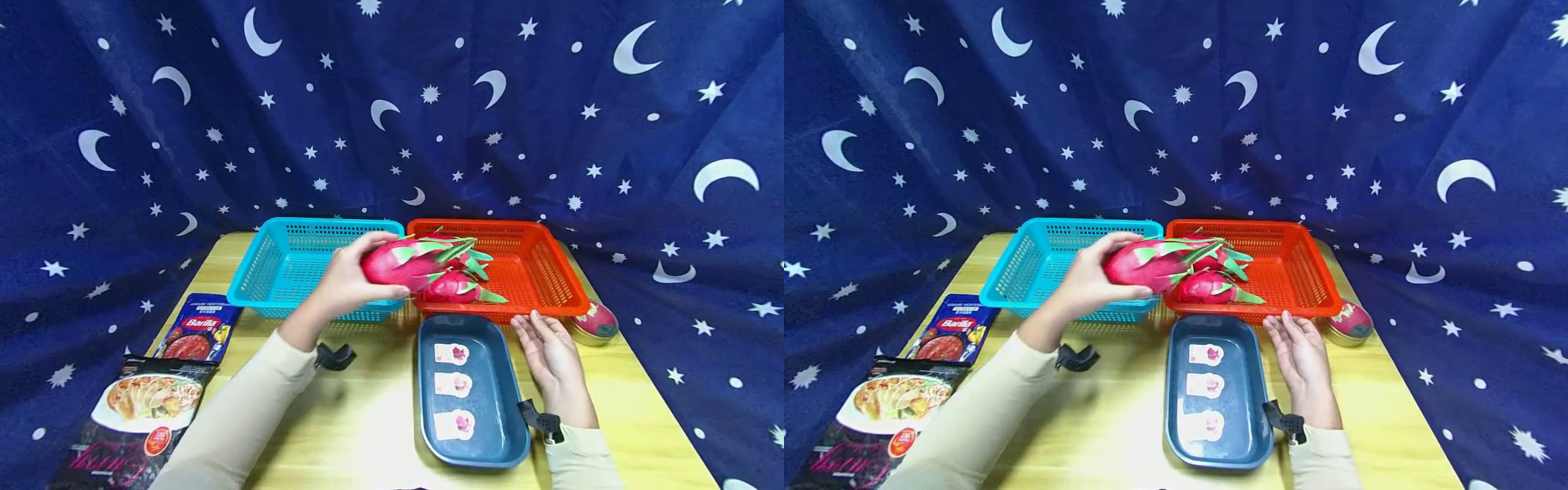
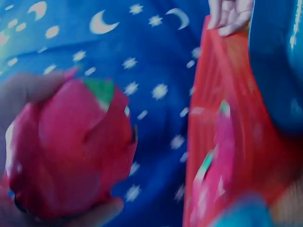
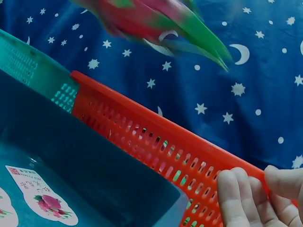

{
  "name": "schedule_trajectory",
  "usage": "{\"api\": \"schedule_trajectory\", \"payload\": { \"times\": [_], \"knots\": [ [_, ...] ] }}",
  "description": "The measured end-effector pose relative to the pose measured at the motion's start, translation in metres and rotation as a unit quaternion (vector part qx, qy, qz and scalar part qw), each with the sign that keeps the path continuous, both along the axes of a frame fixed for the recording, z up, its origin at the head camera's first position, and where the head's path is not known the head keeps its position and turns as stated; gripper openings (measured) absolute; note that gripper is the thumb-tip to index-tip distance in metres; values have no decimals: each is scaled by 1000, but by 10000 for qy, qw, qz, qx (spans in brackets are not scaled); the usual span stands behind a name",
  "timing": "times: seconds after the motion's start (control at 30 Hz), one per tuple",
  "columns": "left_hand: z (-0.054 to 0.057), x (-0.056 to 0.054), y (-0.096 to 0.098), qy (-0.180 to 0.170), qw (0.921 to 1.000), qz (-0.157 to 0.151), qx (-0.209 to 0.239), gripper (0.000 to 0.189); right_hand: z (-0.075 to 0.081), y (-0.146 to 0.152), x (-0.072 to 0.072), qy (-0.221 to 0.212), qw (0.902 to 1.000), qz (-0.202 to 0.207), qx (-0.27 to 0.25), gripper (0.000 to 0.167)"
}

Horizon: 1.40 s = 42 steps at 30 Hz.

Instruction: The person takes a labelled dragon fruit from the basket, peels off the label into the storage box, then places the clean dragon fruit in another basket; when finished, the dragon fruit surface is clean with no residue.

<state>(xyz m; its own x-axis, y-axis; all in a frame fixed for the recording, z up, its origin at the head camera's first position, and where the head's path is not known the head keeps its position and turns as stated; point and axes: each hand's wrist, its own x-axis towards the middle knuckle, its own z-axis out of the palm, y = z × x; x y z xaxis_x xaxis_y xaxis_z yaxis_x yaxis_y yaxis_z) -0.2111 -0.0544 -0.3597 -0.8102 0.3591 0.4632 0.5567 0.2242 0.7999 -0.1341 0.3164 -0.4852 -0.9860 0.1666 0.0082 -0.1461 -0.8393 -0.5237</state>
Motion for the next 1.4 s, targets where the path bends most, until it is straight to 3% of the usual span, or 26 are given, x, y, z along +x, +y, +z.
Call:
{"api": "schedule_trajectory", "payload": {
  "times": [0.1, 0.2, 0.3, 0.4, 0.47, 0.57, 0.63, 0.7, 0.8, 0.87, 0.93, 1.03, 1.17, 1.23, 1.3, 1.37, 1.4],
  "knots": [
    [3, -30, 69, 63, 9973, 227, -692, 80, -5, -1, 0, 234, 9997, 31, -68, 18],
    [-6, -52, 137, -142, 9885, 624, -1368, 80, -7, -3, -2, 354, 9993, -19, 78, 18],
    [-21, -65, 186, -622, 9754, 997, -1867, 81, -10, -6, -1, 285, 9994, -69, 169, 17],
    [-39, -72, 219, -987, 9627, 1268, -2178, 79, -13, -11, 1, 90, 9994, -170, 293, 15],
    [-50, -76, 233, -997, 9549, 1393, -2426, 78, -14, -15, -1, -3, 9991, -183, 386, 13],
    [-63, -81, 243, -586, 9412, 1344, -3043, 76, -14, -22, -6, -2, 9988, -129, 480, 11],
    [-70, -83, 245, -275, 9260, 1303, -3533, 74, -13, -25, -9, -10, 9985, -37, 538, 10],
    [-75, -84, 243, -61, 9074, 1286, -4002, 72, -11, -27, -12, -40, 9983, 13, 577, 10],
    [-78, -84, 238, 113, 8704, 1325, -4740, 70, -10, -28, -15, -122, 9976, -10, 679, 8],
    [-76, -81, 233, 191, 8468, 1315, -5151, 79, -10, -28, -16, -148, 9976, -3, 672, 6],
    [-70, -78, 227, 247, 8317, 1190, -5417, 92, -10, -27, -16, -145, 9974, -1, 709, 6],
    [-57, -72, 213, 398, 8310, 883, -5478, 104, -11, -24, -16, -41, 9974, 37, 715, 6],
    [-38, -62, 178, 758, 8459, 414, -5262, 101, -14, -18, -12, 113, 9975, 5, 700, 11],
    [-24, -57, 143, 914, 8603, 227, -5010, 98, -13, -13, -7, 28, 9960, 19, 892, 15],
    [-12, -54, 105, 952, 8720, 220, -4797, 96, -9, -7, -1, -298, 9892, -59, 1437, 16],
    [-2, -55, 64, 980, 8815, 289, -4610, 92, -4, 3, 5, -693, 9755, -83, 2087, 15],
    [1, -57, 43, 998, 8862, 323, -4514, 91, 0, 8, 8, -916, 9632, -60, 2526, 15]
  ]
}}
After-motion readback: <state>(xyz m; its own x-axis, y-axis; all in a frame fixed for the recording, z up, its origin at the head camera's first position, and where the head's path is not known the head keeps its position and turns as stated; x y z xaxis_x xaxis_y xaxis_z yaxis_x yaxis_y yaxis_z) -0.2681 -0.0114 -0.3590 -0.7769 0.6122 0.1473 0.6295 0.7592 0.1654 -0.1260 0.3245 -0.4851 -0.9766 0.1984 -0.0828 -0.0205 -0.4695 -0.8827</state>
